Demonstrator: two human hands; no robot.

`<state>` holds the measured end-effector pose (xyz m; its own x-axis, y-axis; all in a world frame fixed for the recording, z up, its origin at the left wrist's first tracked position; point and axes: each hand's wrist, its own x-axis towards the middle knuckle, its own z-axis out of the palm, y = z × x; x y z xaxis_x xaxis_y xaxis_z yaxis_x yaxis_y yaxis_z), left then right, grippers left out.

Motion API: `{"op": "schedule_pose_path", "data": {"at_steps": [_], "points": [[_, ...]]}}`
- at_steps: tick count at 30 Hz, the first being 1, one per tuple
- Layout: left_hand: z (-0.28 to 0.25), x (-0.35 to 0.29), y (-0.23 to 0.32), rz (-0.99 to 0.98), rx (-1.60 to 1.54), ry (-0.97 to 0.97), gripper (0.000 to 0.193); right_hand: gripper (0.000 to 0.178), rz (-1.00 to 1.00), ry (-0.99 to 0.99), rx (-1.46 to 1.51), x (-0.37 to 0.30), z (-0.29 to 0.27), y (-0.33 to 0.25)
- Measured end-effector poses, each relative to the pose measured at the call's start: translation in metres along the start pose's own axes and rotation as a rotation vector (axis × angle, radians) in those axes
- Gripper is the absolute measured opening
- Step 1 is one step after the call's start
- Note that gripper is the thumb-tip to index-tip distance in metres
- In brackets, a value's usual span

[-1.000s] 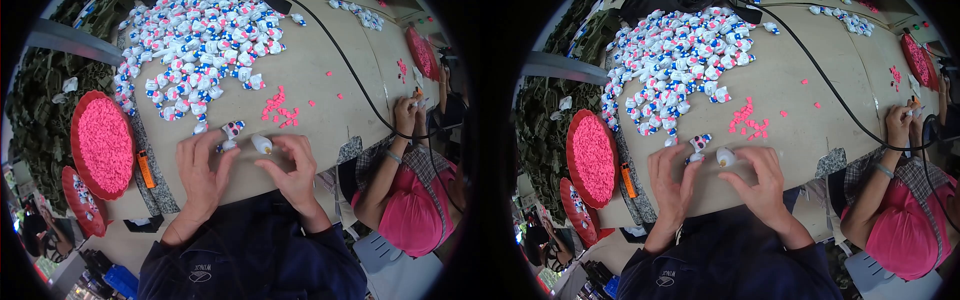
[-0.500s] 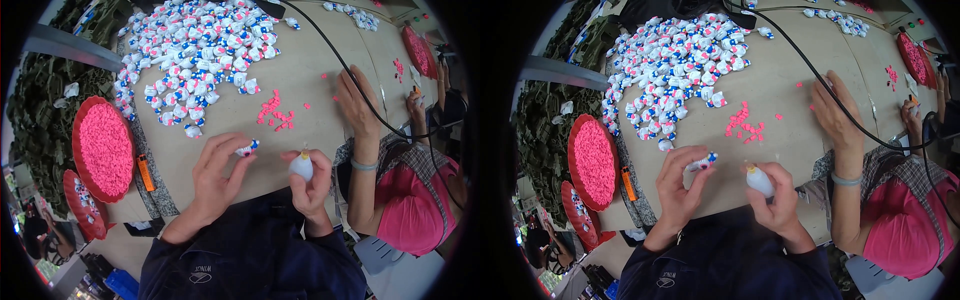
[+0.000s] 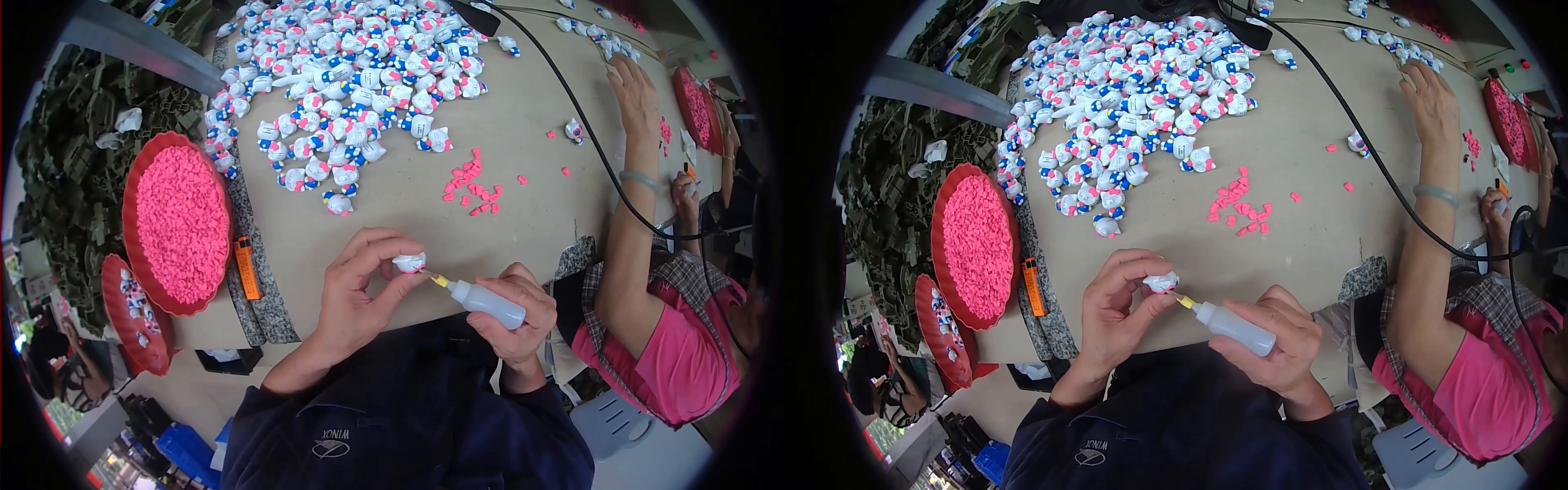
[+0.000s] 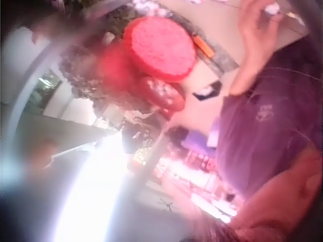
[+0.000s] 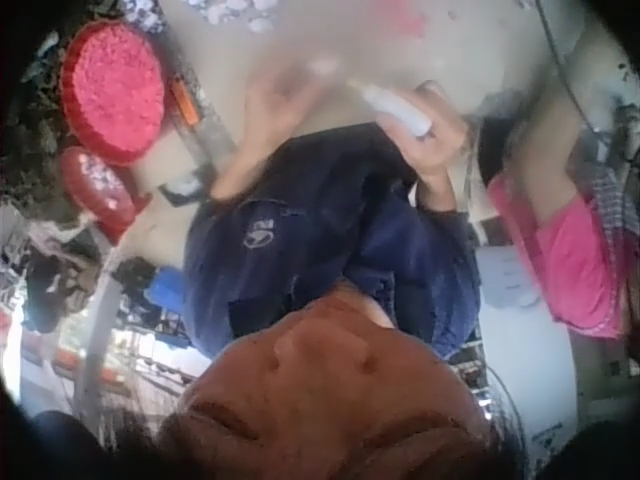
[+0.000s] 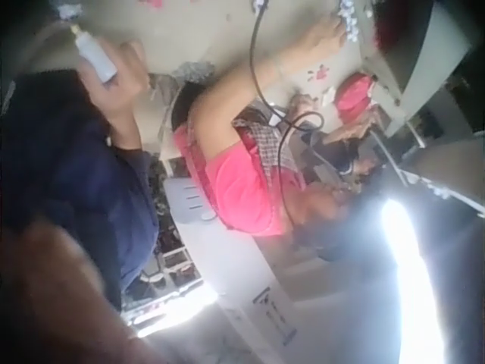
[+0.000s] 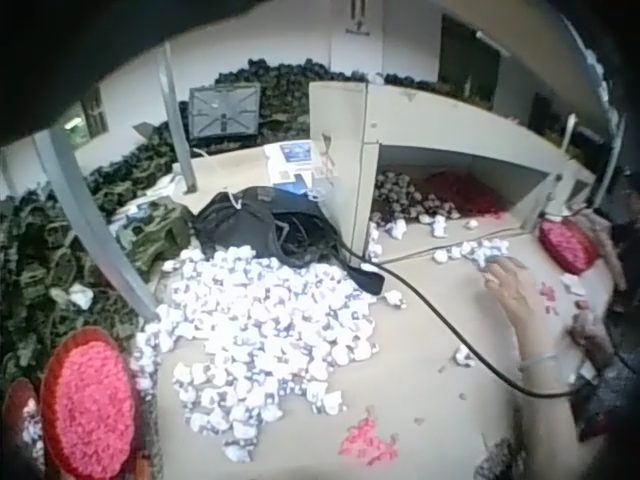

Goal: The person applies glue from a squeeze bottle to plastic figurines and attaches small bows onto them by hand, occasionally gathering and pushing the figurines into piles.

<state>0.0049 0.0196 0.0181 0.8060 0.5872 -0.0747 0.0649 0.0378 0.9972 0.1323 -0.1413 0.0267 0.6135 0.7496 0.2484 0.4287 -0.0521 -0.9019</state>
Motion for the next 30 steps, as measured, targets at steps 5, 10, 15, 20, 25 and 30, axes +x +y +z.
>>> {"op": "schedule_pose_path", "data": {"at_steps": [5, 10, 15, 20, 25, 30], "points": [[-0.0001, 0.0, 0.0002, -0.004, 0.03, -0.013, 0.028, 0.042, 0.026, 0.011, -0.008, 0.0011, 0.0019, -0.0009], [0.0015, 0.0009, 0.001, -0.008, 0.005, -0.002, 0.03, 0.041, 0.024, 0.004, -0.012, 0.0009, 0.0001, -0.0015], [0.0014, 0.001, 0.0021, -0.006, 0.016, 0.003, 0.03, 0.04, 0.05, 0.022, -0.025, 0.0011, -0.0025, -0.001], [0.0016, 0.0013, 0.0014, 0.01, 0.053, 0.017, 0.03, 0.04, 0.038, 0.021, -0.015, 0.0006, -0.0031, -0.0012], [0.002, 0.0012, 0.0031, -0.004, 0.097, -0.006, 0.03, 0.039, 0.027, 0.005, -0.015, 0.0016, -0.0013, -0.0002], [0.002, 0.0007, 0.0028, -0.031, 0.077, -0.01, 0.03, 0.039, 0.05, 0.016, 0.002, 0.0017, -0.0021, -0.0029]]}}
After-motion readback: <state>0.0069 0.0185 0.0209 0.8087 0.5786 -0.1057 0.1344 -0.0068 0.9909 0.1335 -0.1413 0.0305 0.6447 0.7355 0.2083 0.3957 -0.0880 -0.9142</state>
